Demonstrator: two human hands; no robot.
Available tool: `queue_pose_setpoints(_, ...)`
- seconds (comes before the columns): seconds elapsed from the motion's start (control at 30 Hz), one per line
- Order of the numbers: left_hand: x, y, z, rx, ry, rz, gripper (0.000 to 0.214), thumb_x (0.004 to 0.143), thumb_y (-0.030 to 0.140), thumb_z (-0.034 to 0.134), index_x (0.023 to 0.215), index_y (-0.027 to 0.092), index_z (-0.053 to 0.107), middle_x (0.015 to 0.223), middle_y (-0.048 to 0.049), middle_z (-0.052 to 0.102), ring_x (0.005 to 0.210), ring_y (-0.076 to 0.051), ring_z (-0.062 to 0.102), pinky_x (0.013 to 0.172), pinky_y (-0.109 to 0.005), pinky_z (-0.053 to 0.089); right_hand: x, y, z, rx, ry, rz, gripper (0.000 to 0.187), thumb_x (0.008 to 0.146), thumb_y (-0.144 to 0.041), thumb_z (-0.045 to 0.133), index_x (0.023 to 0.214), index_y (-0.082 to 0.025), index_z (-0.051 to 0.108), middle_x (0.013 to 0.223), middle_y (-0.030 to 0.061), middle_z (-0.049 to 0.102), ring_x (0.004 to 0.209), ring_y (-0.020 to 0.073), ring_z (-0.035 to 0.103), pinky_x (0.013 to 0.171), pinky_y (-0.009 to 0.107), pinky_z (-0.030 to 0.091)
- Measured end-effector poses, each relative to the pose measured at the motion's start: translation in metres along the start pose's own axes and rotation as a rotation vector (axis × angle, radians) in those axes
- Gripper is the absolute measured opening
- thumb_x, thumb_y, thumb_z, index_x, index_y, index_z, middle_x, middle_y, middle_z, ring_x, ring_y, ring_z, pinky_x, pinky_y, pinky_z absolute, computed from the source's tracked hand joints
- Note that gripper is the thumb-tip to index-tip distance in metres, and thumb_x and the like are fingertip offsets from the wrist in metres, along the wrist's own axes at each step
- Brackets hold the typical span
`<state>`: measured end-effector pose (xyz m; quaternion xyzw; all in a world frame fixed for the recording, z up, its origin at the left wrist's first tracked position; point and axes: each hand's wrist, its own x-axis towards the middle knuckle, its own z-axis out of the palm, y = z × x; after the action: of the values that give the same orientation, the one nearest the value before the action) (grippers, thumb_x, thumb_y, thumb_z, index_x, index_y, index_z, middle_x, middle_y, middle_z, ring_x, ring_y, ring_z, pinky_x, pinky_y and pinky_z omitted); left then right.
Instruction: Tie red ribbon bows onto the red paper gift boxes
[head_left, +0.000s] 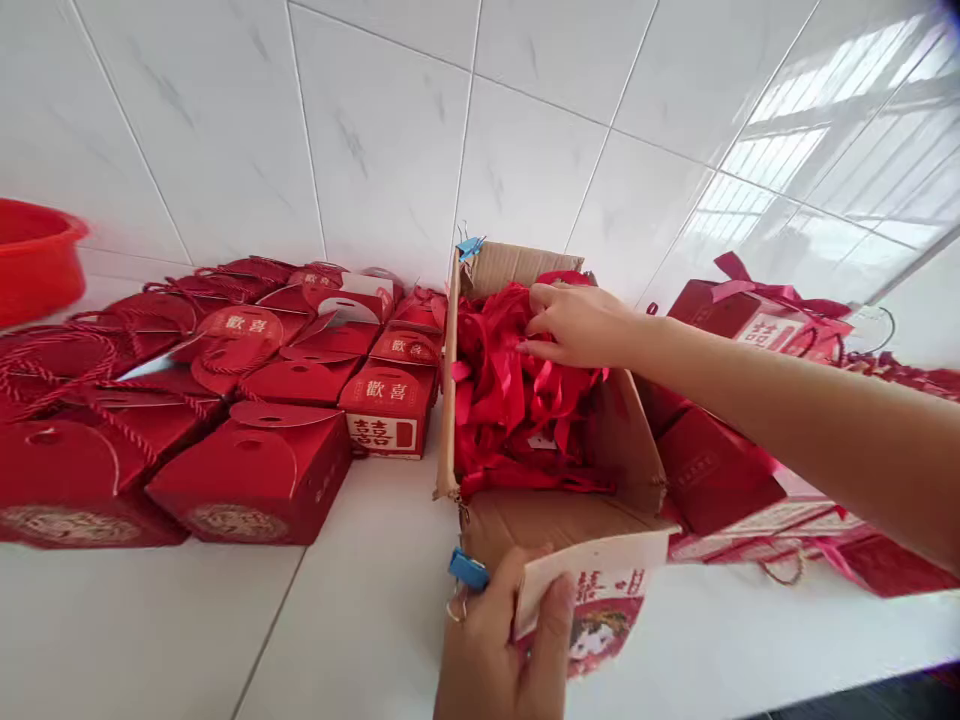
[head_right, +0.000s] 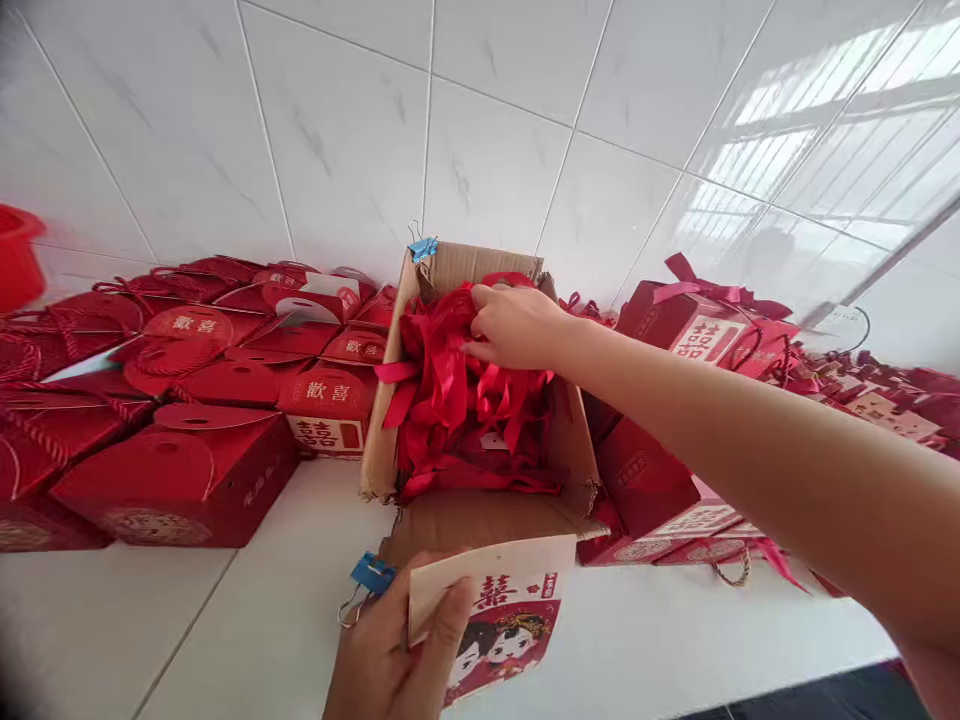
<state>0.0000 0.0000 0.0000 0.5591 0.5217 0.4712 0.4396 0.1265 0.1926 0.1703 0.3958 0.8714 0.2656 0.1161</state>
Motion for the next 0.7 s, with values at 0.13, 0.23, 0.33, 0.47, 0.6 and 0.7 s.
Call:
queue_pose_setpoints(0.13,-0.001,-0.004,0.003,0.002,0.017,0.01,0.04,0.087,0.055,0.047,0.093,0.022,0.069,0.08,-0.0064,0.072,0.081,-0.025,0.065,0.06,-0.028,0.043,-0.012,-0.027,-0.02,0.101,0.006,0.107,0.033,0.088,-0.043,0.052,0.097,-0.015,0.067,0.086,0.01,0.068,0.076,0.0238,0.063,0.055,0.028,0.036)
queue_pose_setpoints(0.23,-0.001,-0.006,0.003,-0.003,0.023,0.02,0.039,0.087,0.054,0.048,0.094,0.023,0.069,0.084,-0.0068,0.073,0.081,-0.024,0.065,0.062,-0.028,0.045,-0.015,-0.053,-0.018,0.416,-0.113,-0.067,0.02,0.085,-0.034,0.057,0.085,-0.017,0.067,0.076,0.0047,0.068,0.07,0.0178,0.062,0.056,0.026,0.039)
queue_pose_setpoints(0.33,-0.001,-0.006,0.002,0.001,0.011,0.023,0.038,0.087,0.054,0.048,0.088,0.022,0.068,0.076,-0.0059,0.07,0.073,-0.023,0.063,0.06,-0.027,0.046,-0.014,-0.076,0.004,0.566,-0.305,-0.373,0.022,0.081,-0.02,0.059,0.101,-0.017,0.069,0.095,0.0066,0.071,0.081,0.0182,0.063,0.064,0.026,0.043)
queue_pose_setpoints(0.47,0.0,-0.005,0.001,-0.033,-0.012,0.035,0.035,0.087,0.053,0.048,0.089,0.023,0.067,0.08,-0.005,0.071,0.076,-0.022,0.064,0.059,-0.025,0.046,-0.01,-0.094,0.043,0.467,-0.336,-0.314,0.054,0.076,-0.013,0.063,0.128,-0.024,0.059,0.114,0.0123,0.066,0.086,0.0245,0.065,0.064,0.03,0.045)
queue_pose_setpoints(0.6,0.0,-0.004,0.0,-0.028,-0.016,0.02,0.034,0.087,0.053,0.049,0.092,0.024,0.067,0.082,-0.0042,0.072,0.078,-0.022,0.064,0.056,-0.025,0.045,-0.006,-0.098,0.061,0.533,-0.231,-0.169,0.03,0.092,-0.03,0.047,0.116,-0.021,0.063,0.116,0.007,0.067,0.096,0.0221,0.063,0.076,0.029,0.048)
queue_pose_setpoints(0.7,-0.001,-0.004,0.0,-0.007,-0.011,0.013,0.034,0.087,0.054,0.048,0.09,0.026,0.067,0.083,-0.0033,0.073,0.079,-0.022,0.064,0.058,-0.025,0.046,-0.003,-0.091,0.063,0.541,-0.181,-0.11,0.034,0.095,-0.038,0.04,0.112,-0.019,0.063,0.122,0.0067,0.065,0.104,0.0227,0.061,0.082,0.029,0.048)
